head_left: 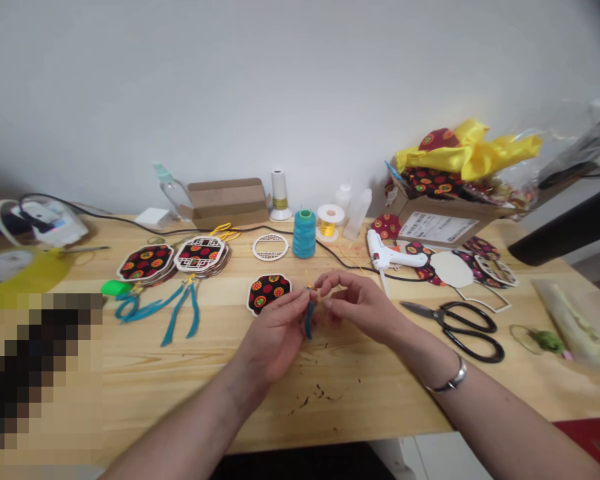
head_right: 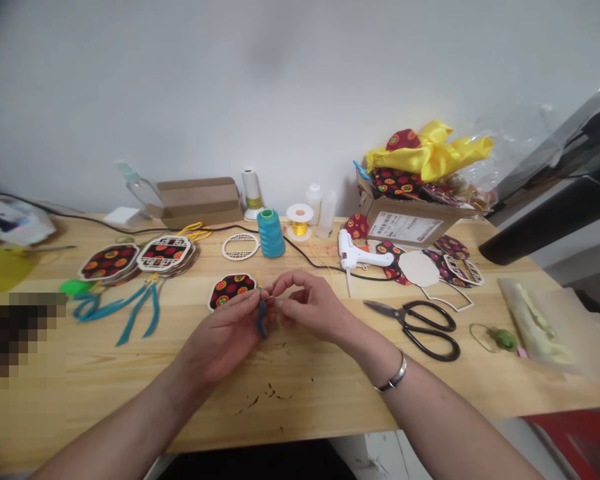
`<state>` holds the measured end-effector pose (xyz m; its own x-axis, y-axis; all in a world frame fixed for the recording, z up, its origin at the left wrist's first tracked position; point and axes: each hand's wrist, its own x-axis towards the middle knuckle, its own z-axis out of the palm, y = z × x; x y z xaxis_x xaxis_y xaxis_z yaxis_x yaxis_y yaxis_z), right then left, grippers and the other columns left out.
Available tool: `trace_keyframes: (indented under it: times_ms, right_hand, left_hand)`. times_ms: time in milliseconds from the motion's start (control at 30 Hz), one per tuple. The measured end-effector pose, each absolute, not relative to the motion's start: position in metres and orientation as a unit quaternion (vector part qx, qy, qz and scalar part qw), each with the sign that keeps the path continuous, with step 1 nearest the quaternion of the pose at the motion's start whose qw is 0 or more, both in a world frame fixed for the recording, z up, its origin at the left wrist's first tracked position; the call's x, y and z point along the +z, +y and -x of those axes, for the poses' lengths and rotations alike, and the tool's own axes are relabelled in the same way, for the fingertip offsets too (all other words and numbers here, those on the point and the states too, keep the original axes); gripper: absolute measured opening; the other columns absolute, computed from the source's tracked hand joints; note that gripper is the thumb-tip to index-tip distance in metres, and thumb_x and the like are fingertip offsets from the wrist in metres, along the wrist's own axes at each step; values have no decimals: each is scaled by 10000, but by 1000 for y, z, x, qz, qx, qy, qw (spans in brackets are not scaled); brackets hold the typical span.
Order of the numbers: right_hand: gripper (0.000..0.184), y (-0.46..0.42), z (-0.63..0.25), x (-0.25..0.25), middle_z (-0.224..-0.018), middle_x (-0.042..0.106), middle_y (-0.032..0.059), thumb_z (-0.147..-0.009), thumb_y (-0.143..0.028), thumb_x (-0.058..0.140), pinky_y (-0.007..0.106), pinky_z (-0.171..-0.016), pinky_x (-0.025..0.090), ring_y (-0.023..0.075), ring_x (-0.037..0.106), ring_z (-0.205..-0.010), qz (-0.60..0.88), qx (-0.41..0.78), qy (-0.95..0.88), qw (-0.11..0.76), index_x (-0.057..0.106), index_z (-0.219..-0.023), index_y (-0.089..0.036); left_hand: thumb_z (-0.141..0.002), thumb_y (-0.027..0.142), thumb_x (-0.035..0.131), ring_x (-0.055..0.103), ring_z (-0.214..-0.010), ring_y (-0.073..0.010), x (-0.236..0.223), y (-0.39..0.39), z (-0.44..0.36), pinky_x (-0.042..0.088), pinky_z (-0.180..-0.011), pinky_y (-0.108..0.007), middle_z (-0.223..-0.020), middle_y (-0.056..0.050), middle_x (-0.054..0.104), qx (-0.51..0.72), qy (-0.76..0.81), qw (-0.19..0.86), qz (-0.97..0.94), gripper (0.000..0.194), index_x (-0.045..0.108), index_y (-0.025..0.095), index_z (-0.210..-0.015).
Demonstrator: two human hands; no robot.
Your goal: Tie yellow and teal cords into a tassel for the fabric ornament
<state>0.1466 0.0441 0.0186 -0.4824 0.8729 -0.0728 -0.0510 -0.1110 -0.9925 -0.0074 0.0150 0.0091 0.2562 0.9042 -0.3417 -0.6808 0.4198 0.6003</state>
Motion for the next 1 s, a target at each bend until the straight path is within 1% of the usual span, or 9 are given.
trace_keyframes:
  times_ms: [67, 200, 333, 500, 633, 767, 833, 900, 1000]
  right_hand:
    - [91, 44, -147, 20, -997, 548, 31, -709, -185, 617, 197, -470, 447, 61, 565, -580, 329, 651, -576, 369, 533, -737, -166]
    - [26, 42, -149, 23, -1003, 499, 38, -717, -145, 605, 225, -615, 482, 109, 565, -794, 312, 590, -643, 376, 610, -733, -164]
    - [130, 40, -147, 23, -1004, 489, 39, -722, -221, 647, 212, -571, 444, 91, 506, -728, 327, 539, -687, 361, 651, -849, -192]
    - [188, 37, -142, 19, -972, 483, 38, -688, -277, 692, 184, -471, 359, 72, 427, -636, 341, 497, -712, 361, 661, -852, -190]
    - [99, 34, -137, 17, -936, 497, 44, -718, -226, 643, 205, -548, 413, 112, 488, -742, 352, 484, -713, 364, 658, -805, -183]
    - [72, 36, -136, 21, -863, 527, 44, -738, -200, 600, 284, -770, 438, 163, 513, -905, 333, 531, -684, 374, 639, -683, -175]
    - [81, 38, -138, 22, -848, 542, 40, -725, -198, 606, 299, -808, 420, 169, 511, -926, 322, 579, -657, 360, 628, -652, -170]
    - [68, 40, -142, 21, -837, 561, 34, -713, -196, 605, 291, -794, 408, 164, 511, -906, 311, 629, -628, 338, 623, -655, -165]
    - [72, 44, -146, 17, -710, 550, 6, -698, -197, 595, 246, -653, 388, 125, 498, -720, 301, 692, -579, 308, 607, -644, -151]
  left_hand:
    - [-740, 152, 633, 573, -741, -117, 9, 16, 7, 471, -691, -230, -814, -46, 635, 515, 322, 776, -169, 77, 693, 109, -763]
    - [-750, 163, 629, 582, -775, -129, 9, 16, 7, 466, -699, -230, -819, -51, 646, 515, 306, 780, -180, 87, 696, 123, -788]
    - [-723, 163, 660, 595, -771, -132, 10, 16, 6, 464, -696, -220, -784, -49, 657, 522, 310, 774, -181, 89, 702, 123, -790]
    - [-711, 139, 667, 601, -780, -129, 12, 12, 4, 460, -725, -219, -833, -56, 658, 534, 318, 756, -206, 75, 712, 115, -765]
    - [-717, 141, 658, 603, -831, -148, 9, 11, 4, 456, -755, -229, -874, -69, 660, 522, 322, 758, -223, 86, 717, 115, -775]
    - [-735, 145, 638, 594, -832, -139, 8, 13, 4, 452, -774, -229, -879, -67, 658, 527, 312, 758, -223, 91, 714, 113, -773]
    - [-746, 146, 626, 587, -808, -128, 9, 14, 5, 456, -745, -223, -867, -62, 656, 529, 314, 761, -206, 96, 708, 113, -784]
    - [-743, 147, 628, 584, -779, -120, 10, 15, 5, 458, -700, -216, -847, -54, 656, 531, 322, 762, -184, 105, 703, 116, -810]
    - [-732, 158, 639, 589, -757, -125, 11, 15, 6, 461, -674, -227, -820, -50, 661, 535, 332, 758, -169, 113, 697, 120, -821]
